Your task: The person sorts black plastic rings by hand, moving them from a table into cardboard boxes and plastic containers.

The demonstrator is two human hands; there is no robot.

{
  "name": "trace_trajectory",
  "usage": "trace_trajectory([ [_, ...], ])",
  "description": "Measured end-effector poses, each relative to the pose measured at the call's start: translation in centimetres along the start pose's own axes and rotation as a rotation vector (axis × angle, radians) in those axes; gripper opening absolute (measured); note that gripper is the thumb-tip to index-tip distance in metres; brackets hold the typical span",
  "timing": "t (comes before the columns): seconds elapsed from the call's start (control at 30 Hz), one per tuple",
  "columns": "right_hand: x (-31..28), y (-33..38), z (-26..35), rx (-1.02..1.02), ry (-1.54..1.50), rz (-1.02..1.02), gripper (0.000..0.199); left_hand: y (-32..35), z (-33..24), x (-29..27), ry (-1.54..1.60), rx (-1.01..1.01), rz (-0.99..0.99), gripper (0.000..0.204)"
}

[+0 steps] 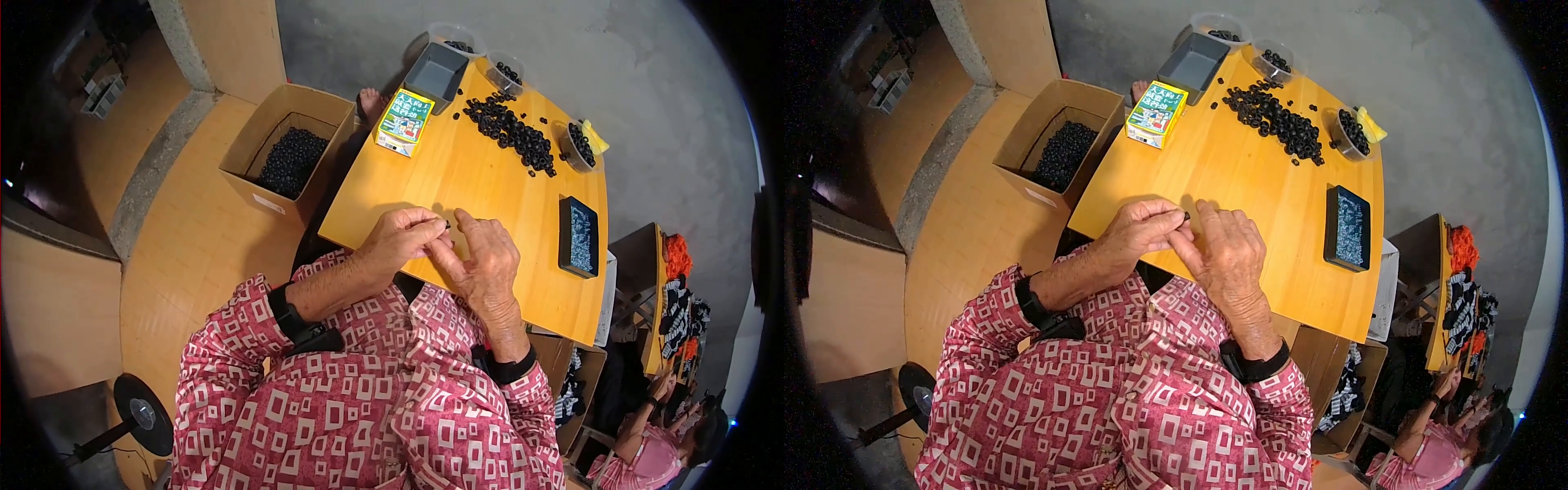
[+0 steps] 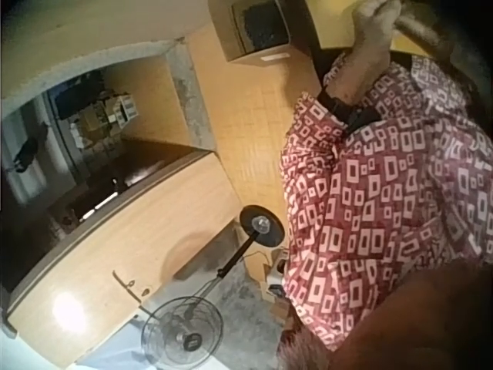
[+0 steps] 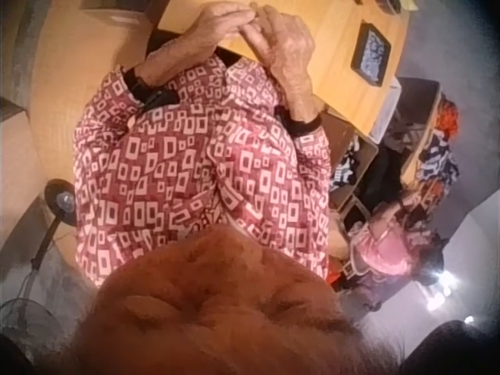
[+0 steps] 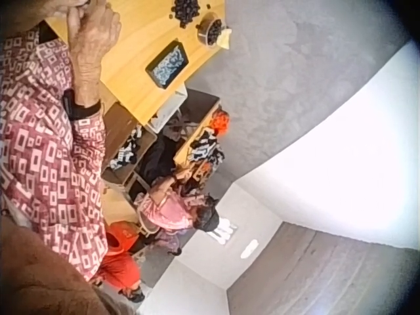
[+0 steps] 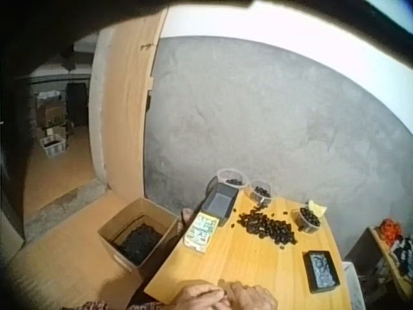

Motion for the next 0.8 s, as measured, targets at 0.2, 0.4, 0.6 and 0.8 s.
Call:
trace_trajectory([
  [0.2, 0.3, -0.3, 0.1, -0.103, 0.054, 0.026, 0.026, 0.0, 0.1, 0.2, -0.024, 0.036, 0.019, 0.027],
  [0.4, 0.0, -0.9, 0.3, -0.103, 0.045, 0.099, 0.023, 0.0, 0.0, 0.2, -0.037, 0.049, 0.02, 0.024],
  [0.6, 0.6, -0.3, 0.1, -0.049, -0.016, 0.07, 0.023, 0.0, -0.2, -0.1, -0.042, 0.018, -0.003, 0.028],
  [0.8, 0.2, 0.2, -0.5, -0.106, -0.017, -0.014, 0.027, 0.3, -0.8, -0.1, -0.072, -0.123, 0.023, 0.033],
])
Point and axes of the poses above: each hand's wrist, its own y-axis away from the middle knuckle, its own x-axis out of the palm, z = x × y, the point moved 3 cm from there along -y, towards the middle knuckle, and after that the axes turned 5 degrees about y, right-handed, at the moved point
